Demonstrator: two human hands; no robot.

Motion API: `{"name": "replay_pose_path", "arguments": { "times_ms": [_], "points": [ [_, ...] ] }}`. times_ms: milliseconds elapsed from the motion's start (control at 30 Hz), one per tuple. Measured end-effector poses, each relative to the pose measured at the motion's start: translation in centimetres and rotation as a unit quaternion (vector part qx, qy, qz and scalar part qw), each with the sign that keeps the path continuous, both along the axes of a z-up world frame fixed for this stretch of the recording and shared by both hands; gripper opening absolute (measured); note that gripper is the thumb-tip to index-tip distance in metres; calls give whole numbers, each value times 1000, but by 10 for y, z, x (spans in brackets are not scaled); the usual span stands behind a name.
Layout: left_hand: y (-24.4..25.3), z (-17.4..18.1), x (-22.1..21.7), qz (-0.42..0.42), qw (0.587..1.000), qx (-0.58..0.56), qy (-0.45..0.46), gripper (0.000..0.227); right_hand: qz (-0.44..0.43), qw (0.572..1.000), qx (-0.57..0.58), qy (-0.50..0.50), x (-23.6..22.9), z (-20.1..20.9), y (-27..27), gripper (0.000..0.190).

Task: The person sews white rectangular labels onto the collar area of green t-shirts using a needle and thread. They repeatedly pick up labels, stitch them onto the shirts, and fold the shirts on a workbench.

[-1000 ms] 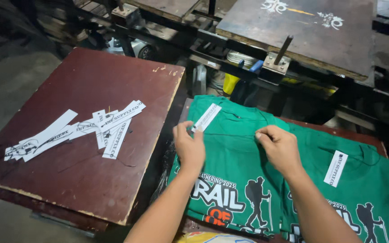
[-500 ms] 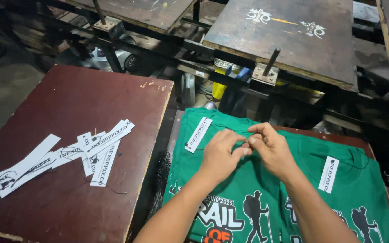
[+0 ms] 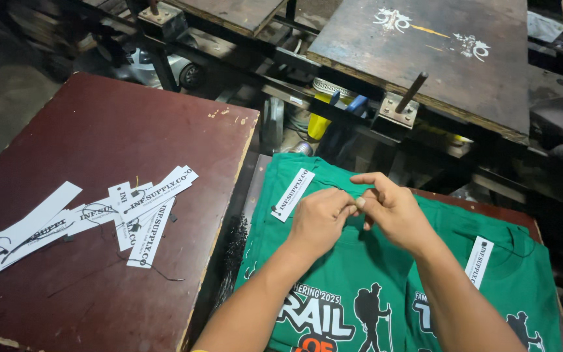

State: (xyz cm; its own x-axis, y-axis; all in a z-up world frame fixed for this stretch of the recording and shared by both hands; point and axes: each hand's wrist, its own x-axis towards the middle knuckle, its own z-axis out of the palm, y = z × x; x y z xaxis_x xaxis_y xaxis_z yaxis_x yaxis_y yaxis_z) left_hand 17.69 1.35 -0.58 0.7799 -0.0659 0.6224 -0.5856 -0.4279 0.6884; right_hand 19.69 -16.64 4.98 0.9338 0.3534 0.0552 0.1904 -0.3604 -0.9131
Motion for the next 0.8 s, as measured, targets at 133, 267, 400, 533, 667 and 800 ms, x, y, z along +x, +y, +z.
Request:
{"name": "replay_pose_path", "arguments": {
  "times_ms": [133, 267, 400, 533, 667, 800],
  "points": [
    [11, 18, 1, 4, 995, -60, 83, 3, -1, 998, 64, 12, 15, -8, 0, 41],
    [13, 19, 15, 43, 973, -192, 123, 7, -72, 972, -148, -170, 34, -34, 0, 16],
    [9, -2, 23, 81, 969, -180, 147, 8, -67, 949, -224, -210, 38, -56, 8, 5],
    [10, -4, 25, 83, 963, -201, 160, 9, -69, 930, -296, -207, 44, -67, 9, 9],
    [9, -7, 26, 89, 962, -209, 150, 9, -36, 835, -415, -358, 51, -77, 9, 16],
    [7, -9, 27, 86, 981, -161, 72, 10, -48, 782, -445, -435, 60, -84, 9, 20]
  ]
}}
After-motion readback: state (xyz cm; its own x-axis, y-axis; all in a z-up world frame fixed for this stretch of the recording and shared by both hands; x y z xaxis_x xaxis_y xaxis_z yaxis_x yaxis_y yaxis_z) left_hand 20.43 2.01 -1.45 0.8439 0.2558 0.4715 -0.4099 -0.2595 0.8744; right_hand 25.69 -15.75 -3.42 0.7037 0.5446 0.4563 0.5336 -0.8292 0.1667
